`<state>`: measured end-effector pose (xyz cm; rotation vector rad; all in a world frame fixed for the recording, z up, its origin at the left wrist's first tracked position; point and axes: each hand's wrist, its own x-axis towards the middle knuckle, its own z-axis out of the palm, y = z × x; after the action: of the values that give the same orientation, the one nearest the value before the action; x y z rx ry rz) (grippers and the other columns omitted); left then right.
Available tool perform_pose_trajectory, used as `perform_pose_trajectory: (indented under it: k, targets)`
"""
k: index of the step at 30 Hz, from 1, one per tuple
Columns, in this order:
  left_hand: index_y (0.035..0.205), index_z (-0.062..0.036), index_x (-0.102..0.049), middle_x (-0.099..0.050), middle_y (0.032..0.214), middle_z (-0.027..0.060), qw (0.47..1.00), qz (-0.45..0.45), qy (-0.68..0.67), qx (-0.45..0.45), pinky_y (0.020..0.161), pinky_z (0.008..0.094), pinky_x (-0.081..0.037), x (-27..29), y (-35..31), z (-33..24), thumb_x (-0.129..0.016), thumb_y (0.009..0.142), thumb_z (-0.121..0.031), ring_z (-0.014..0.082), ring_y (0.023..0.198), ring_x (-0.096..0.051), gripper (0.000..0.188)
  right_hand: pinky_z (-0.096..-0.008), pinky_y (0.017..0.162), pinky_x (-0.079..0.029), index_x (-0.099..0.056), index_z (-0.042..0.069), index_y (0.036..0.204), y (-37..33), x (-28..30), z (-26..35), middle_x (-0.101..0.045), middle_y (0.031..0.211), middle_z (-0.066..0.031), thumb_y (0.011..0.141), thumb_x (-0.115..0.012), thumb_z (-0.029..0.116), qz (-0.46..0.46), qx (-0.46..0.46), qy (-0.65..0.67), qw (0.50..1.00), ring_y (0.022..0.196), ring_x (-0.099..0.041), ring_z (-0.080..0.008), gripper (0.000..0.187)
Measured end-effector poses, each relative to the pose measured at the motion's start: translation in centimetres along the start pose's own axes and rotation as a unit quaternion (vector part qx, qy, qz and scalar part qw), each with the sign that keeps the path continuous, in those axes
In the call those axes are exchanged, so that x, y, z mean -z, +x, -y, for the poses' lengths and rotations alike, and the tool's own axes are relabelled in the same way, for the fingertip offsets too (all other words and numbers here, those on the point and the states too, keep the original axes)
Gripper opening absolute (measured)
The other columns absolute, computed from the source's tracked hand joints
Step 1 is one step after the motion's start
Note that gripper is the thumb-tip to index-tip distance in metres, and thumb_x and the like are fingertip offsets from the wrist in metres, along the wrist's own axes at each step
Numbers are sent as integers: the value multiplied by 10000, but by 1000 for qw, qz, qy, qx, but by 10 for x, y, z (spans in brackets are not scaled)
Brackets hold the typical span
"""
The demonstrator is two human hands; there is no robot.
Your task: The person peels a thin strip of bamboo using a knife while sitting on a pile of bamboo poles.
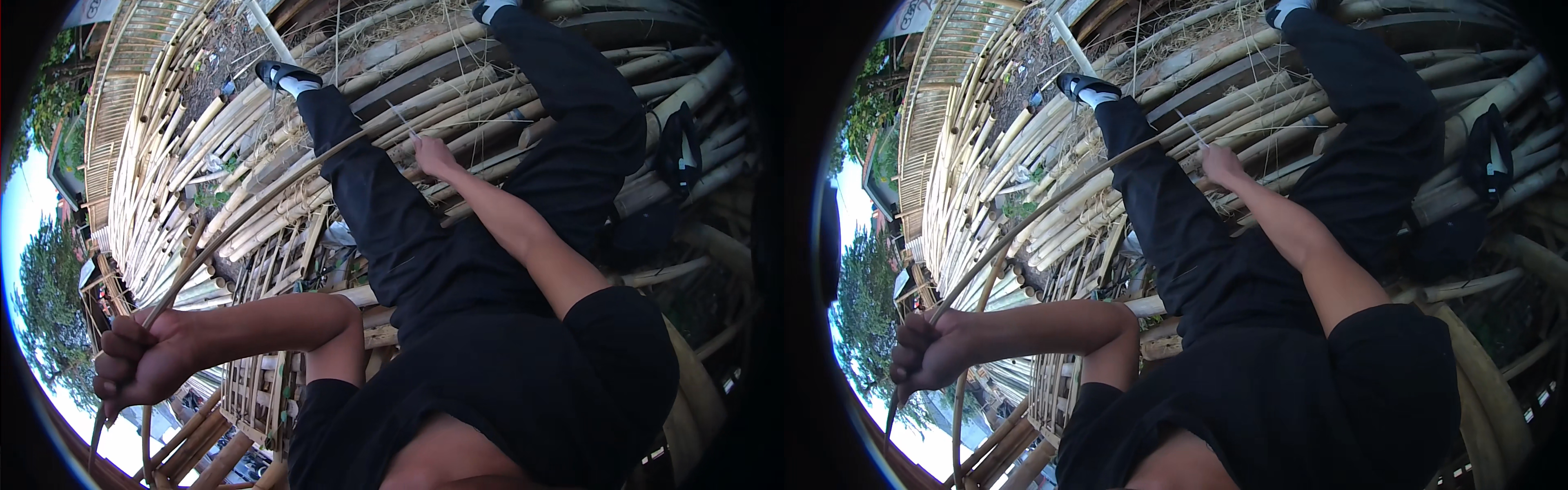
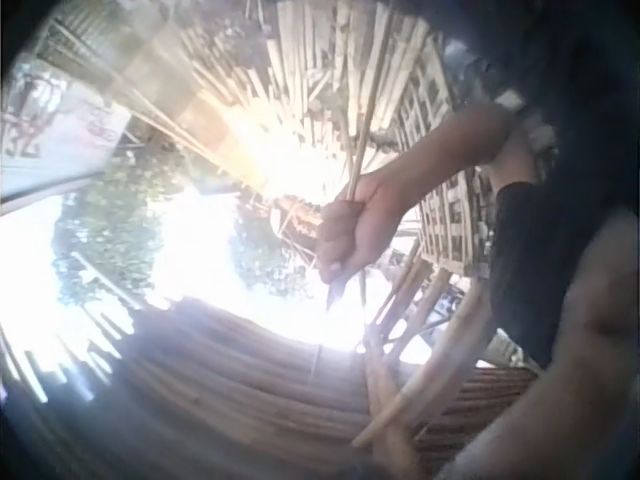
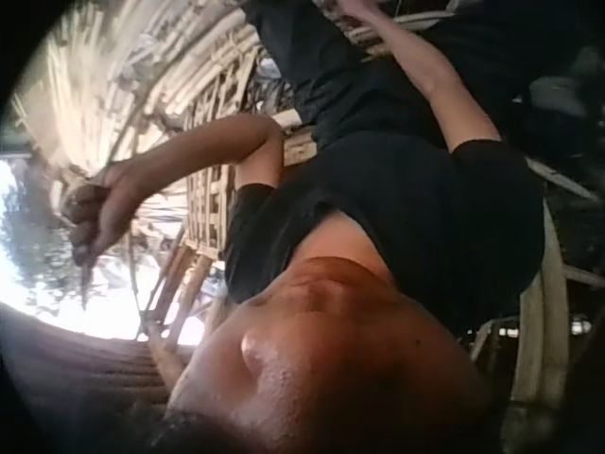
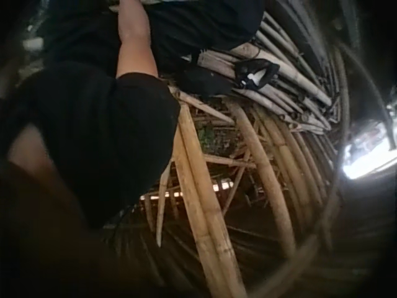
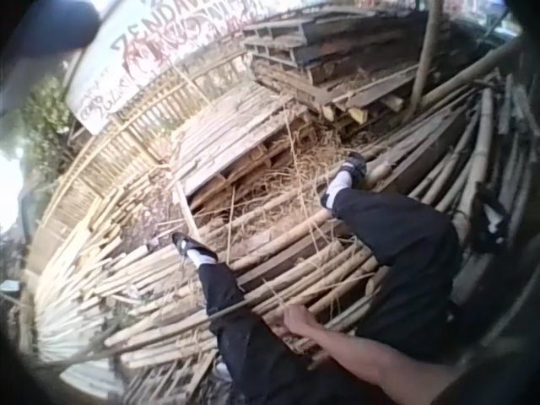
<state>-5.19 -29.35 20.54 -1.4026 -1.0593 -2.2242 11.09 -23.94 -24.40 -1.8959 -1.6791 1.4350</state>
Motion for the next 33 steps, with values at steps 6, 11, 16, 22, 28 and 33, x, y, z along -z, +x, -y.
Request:
perform_pose_trajectory:
  k: [6,11,16,22,28,33]
  targets:
    - [644,-165,-405,-122,476,-77,999,33,-32,13,363,197,-70,24,13,8,-407,941,-386,43,396,-79,370,-524,799,-413,-564,0,908,-1,3,15,-593,930,-263,937,-313,379,5,92,17,996,916,-540,-443,456]
    - [630,-173,-393,-118,450,-69,999,21,-36,24,371,215,-76,35,21,13,-404,920,-468,57,388,-75,413,-526,773,-407,-547,-24,881,5,3,9,-591,873,-269,943,-311,397,-23,102,-10,994,876,-533,-461,486]
    - [598,-180,-390,-119,446,-71,997,11,-67,40,381,213,-81,56,30,17,-405,916,-472,56,390,-74,432,-536,765,-428,-574,-19,850,-22,10,36,-597,852,-283,946,-303,382,-10,136,-18,991,846,-554,-470,493]
    - [603,-192,-387,-123,442,-78,996,36,-70,47,390,211,-83,49,27,12,-399,924,-452,50,398,-79,413,-537,794,-411,-581,-14,886,7,10,0,-591,895,-293,945,-299,343,3,79,-59,995,906,-548,-452,459]
    - [624,-191,-378,-122,440,-70,1000,-7,8,11,384,215,-83,24,14,12,-374,937,-416,53,396,-76,385,-522,741,-410,-567,-18,879,6,0,-19,-583,828,-283,948,-302,387,-34,55,-60,996,861,-541,-448,488]
    - [651,-194,-356,-118,446,-61,997,15,-49,58,387,225,-97,68,33,21,-354,943,-432,63,392,-88,377,-532,770,-416,-567,-18,890,-10,12,31,-597,846,-272,934,-331,376,29,154,19,987,876,-547,-459,462]
